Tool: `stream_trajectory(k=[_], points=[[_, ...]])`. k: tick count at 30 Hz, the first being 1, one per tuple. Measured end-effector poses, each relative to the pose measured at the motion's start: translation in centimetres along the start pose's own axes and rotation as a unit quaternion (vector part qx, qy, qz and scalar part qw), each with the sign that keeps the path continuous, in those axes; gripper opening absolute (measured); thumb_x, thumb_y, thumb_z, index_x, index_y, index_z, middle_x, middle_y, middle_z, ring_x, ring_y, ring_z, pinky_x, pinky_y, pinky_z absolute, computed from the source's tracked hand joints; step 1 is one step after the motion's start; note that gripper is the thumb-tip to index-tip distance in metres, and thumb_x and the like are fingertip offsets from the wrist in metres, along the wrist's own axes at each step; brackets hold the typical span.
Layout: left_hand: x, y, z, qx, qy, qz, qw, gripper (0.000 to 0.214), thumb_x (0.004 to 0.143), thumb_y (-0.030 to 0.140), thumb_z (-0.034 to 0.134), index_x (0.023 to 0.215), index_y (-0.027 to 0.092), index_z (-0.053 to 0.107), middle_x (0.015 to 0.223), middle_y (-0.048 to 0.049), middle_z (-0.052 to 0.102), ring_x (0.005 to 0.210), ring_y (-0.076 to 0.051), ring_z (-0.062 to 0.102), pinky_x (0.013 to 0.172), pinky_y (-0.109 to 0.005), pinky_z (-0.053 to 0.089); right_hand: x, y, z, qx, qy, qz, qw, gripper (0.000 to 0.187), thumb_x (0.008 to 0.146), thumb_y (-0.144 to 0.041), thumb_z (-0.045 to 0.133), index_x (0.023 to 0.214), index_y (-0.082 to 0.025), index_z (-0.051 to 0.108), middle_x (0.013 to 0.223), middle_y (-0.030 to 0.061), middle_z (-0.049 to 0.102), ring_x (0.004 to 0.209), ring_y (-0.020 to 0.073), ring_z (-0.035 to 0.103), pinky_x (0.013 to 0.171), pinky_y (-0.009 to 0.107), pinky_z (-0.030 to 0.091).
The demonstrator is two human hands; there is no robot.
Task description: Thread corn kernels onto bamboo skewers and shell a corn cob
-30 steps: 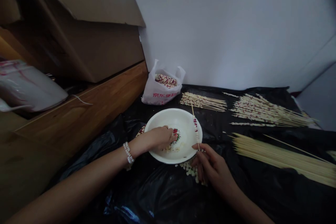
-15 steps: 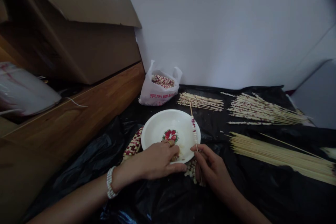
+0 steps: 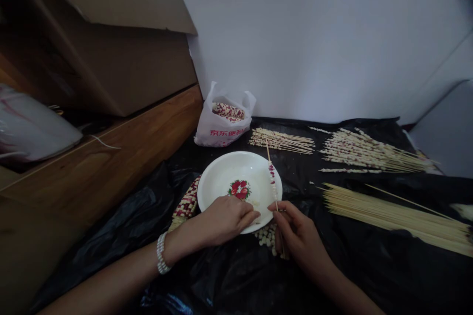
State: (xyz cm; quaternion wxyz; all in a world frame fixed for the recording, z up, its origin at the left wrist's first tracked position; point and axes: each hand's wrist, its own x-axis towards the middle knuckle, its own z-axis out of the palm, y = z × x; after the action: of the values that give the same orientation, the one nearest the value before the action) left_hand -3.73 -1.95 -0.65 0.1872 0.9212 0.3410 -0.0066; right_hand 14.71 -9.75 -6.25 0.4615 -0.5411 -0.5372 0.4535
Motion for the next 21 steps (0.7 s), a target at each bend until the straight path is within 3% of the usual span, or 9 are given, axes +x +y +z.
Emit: stream_trajectory(k=[4,7,10,13,16,17,19,21], points=[[1.8,-1.0,0.0,-0.141,0.055,-0.074,0.986,0.047,0.092,0.052,0.037,0.062,0.019,0.052,0.058,-0.0002,0.054,0.055,-0.014,0.044,0.055,-0.029,0.028,0.0,0.0,0.0,0.003,-0.004,-0.003,1.000,0.025,0.096,-0.042,0.044,0.103,-0.021,0.055,0.044,-0.0071,0.056,0.035,0.0127,0.047,0.039,0.022,0.034],[3.5,-2.2,-0.1,-0.352,0.083,-0.114,0.925,0.051,0.090,0.056,0.038,0.055,0.019,0.043,0.051,0.0028,0.042,0.050,-0.011,0.035,0.051,-0.027,0.029,-0.1,-0.1,0.0,0.001,-0.003,-0.007,1.000,0.026,0.096,-0.043,0.043,0.103,-0.021,0.055,0.045,-0.0066,0.056,0.036,0.0133,0.048,0.039,0.022,0.035],[4.8,-3.7,-0.6,-0.563,0.052,-0.133,0.814,0.049,0.090,0.056,0.040,0.057,0.019,0.040,0.047,0.0070,0.028,0.042,-0.007,0.021,0.042,-0.023,0.020,-0.2,-0.1,-0.1,-0.007,-0.004,-0.009,1.000,0.028,0.096,-0.043,0.044,0.107,-0.020,0.056,0.047,-0.0059,0.058,0.036,0.0137,0.050,0.040,0.023,0.036],[5.7,-4.9,-1.9,-0.735,0.031,-0.134,0.664,0.040,0.091,0.047,0.047,0.064,0.018,0.042,0.049,0.0087,0.026,0.039,-0.004,0.018,0.036,-0.017,0.012,-0.2,0.1,-0.2,-0.017,0.004,-0.014,1.000,0.030,0.096,-0.042,0.044,0.112,-0.019,0.055,0.048,-0.0054,0.059,0.041,0.0151,0.053,0.044,0.025,0.039],[6.3,-5.3,-3.2,-0.855,0.095,-0.165,0.483,0.035,0.095,0.035,0.044,0.065,0.017,0.042,0.051,0.0090,0.026,0.037,-0.002,0.024,0.032,-0.012,0.017,0.0,0.3,-0.2,-0.021,0.018,-0.019,0.999,0.031,0.096,-0.039,0.046,0.116,-0.018,0.055,0.051,-0.0049,0.059,0.046,0.0158,0.054,0.048,0.026,0.040],[6.4,-5.3,-3.4,-0.872,0.123,-0.174,0.440,0.034,0.096,0.032,0.042,0.066,0.017,0.042,0.052,0.0087,0.028,0.037,-0.002,0.027,0.032,-0.010,0.020,0.0,0.3,-0.2,-0.020,0.021,-0.019,0.999,0.031,0.096,-0.039,0.047,0.117,-0.018,0.055,0.051,-0.0049,0.059,0.046,0.0157,0.053,0.048,0.026,0.039],[6.5,-4.8,-3.6,-0.887,0.162,-0.186,0.391,0.033,0.098,0.026,0.036,0.068,0.017,0.042,0.053,0.0074,0.033,0.038,-0.002,0.033,0.034,-0.008,0.028,0.1,0.3,-0.3,-0.014,0.022,-0.017,1.000,0.032,0.095,-0.039,0.047,0.117,-0.017,0.055,0.051,-0.0049,0.058,0.045,0.0154,0.053,0.047,0.026,0.039],[6.5,-4.1,-3.2,-0.888,0.172,-0.195,0.380,0.031,0.099,0.020,0.031,0.071,0.016,0.044,0.057,0.0049,0.041,0.041,-0.002,0.042,0.037,-0.008,0.037,0.1,0.2,-0.5,-0.005,0.019,-0.013,1.000,0.032,0.095,-0.039,0.048,0.116,-0.017,0.056,0.050,-0.0049,0.057,0.045,0.0155,0.054,0.047,0.026,0.041]])
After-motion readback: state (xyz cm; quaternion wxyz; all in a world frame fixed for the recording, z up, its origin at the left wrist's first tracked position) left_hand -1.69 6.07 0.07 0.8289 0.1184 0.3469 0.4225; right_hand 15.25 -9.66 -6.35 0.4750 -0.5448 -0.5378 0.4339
